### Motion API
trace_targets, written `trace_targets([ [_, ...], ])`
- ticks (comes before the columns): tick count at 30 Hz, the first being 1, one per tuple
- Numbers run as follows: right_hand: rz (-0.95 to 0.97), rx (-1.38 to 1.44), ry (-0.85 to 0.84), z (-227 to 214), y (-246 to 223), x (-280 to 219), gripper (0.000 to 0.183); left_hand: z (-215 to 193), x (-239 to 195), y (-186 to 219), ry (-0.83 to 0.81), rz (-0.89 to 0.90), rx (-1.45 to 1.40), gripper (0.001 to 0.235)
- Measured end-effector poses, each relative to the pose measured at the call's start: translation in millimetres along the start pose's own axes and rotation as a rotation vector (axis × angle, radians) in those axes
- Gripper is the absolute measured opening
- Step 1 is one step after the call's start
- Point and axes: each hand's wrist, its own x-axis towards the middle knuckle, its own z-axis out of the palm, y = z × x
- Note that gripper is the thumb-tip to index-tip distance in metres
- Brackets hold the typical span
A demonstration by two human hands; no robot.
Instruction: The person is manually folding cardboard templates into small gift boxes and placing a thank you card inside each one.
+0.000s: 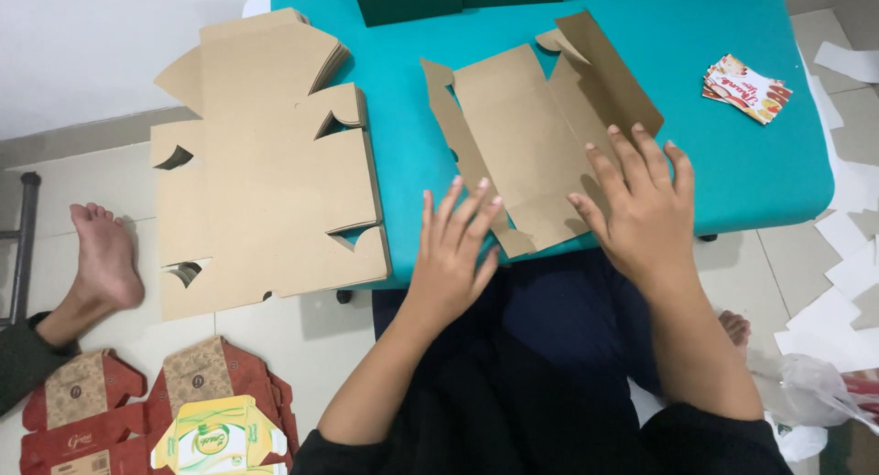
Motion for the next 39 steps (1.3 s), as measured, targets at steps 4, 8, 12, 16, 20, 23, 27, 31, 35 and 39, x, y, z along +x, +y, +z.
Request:
trace_targets([
  [4,0.073,-0.089,0.002,6.4,27.1,-10.0,0.05,4.6,5.5,0.0,-0.026,0.066,-0.007,0.022],
  [8,0.312,-0.169,-0.201,8.1,43.4,-29.1,0.047,-16.2,12.6,6.0,-0.036,-0.103,-0.092,0.017],
  [12,0.439,-0.24,-0.443,0.6,33.8,-32.6,0.043,-24.3,13.1,3.1,0.031,-0.303,-0.075,0.03],
  [16,0.423,-0.271,-0.459,-1.3,18.9,-31.7,0.048,-2.8,3.1,-19.6,0.016,-0.424,0.07,0.063],
  [20,0.143,0.197,-0.385,1.6,-12.8,-7.4,0.039,0.5,10.2,-21.6,0.06,-0.367,0.163,0.065],
  [23,-0.056,0.48,-0.364,14.0,-47.8,1.7,0.033,1.7,7.1,-26.3,0.01,-0.302,0.303,0.04],
  [27,-0.136,0.455,-0.239,42.6,-79.9,-4.7,0.034,-9.4,6.1,-18.8,-0.102,-0.153,0.477,0.024],
  [31,-0.114,0.409,-0.253,54.1,-94.3,-1.4,0.036,-3.1,-9.0,-12.0,-0.201,-0.147,0.587,0.029],
  [35,-0.06,0.388,-0.289,53.2,-104.5,-2.5,0.04,-0.3,-17.0,-7.0,-0.29,-0.226,0.545,0.041],
  [39,-0.021,0.43,-0.41,36.1,-95.8,-8.6,0.044,-2.4,-20.4,-8.9,-0.328,-0.245,0.51,0.048],
])
